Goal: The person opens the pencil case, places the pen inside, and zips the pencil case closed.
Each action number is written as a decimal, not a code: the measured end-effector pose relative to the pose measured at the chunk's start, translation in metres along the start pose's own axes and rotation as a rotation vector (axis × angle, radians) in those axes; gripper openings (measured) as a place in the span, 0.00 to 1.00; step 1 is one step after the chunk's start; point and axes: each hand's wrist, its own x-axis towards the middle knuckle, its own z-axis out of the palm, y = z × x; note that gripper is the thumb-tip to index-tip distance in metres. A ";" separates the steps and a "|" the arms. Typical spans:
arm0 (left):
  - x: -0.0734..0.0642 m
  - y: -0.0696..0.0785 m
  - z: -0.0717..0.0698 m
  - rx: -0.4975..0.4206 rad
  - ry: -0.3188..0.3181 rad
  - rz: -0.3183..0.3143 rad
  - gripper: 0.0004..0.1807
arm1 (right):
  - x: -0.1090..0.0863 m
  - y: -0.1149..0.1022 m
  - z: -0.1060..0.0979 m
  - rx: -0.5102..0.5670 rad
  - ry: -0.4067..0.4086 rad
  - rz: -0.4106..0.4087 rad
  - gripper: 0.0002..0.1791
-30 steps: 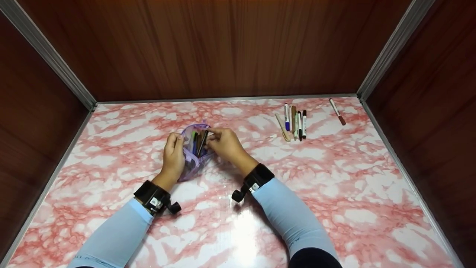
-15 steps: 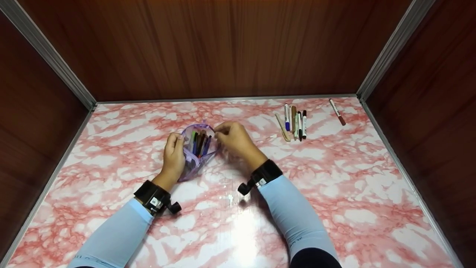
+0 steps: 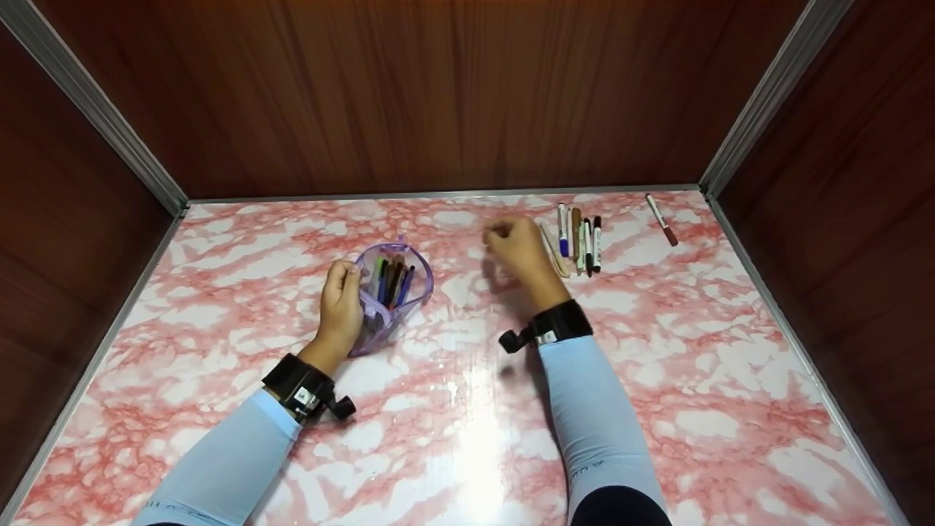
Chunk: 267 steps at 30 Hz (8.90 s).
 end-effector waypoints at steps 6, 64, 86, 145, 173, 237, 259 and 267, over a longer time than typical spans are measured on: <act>0.000 0.000 0.000 0.001 -0.003 0.006 0.12 | 0.004 0.022 -0.028 -0.105 0.109 -0.010 0.17; 0.000 0.003 -0.001 0.014 -0.010 -0.004 0.12 | -0.004 0.076 -0.123 -0.163 0.312 0.334 0.39; 0.000 0.001 0.000 -0.008 0.003 -0.008 0.12 | 0.000 -0.009 -0.051 0.514 0.152 0.077 0.34; 0.000 0.002 0.000 -0.016 -0.020 -0.006 0.12 | -0.005 -0.007 0.025 0.042 -0.032 -0.016 0.17; 0.002 0.002 0.000 -0.012 -0.018 -0.008 0.12 | 0.008 0.073 -0.081 -0.399 0.403 0.083 0.22; 0.001 0.001 0.000 0.023 -0.033 -0.031 0.12 | 0.007 0.022 -0.085 0.203 0.245 0.135 0.38; 0.001 -0.002 0.000 0.032 -0.020 0.015 0.13 | -0.003 -0.019 0.018 0.448 0.128 -0.106 0.28; 0.002 -0.005 0.002 0.015 -0.007 0.060 0.13 | -0.019 -0.024 0.069 0.424 -0.044 -0.071 0.27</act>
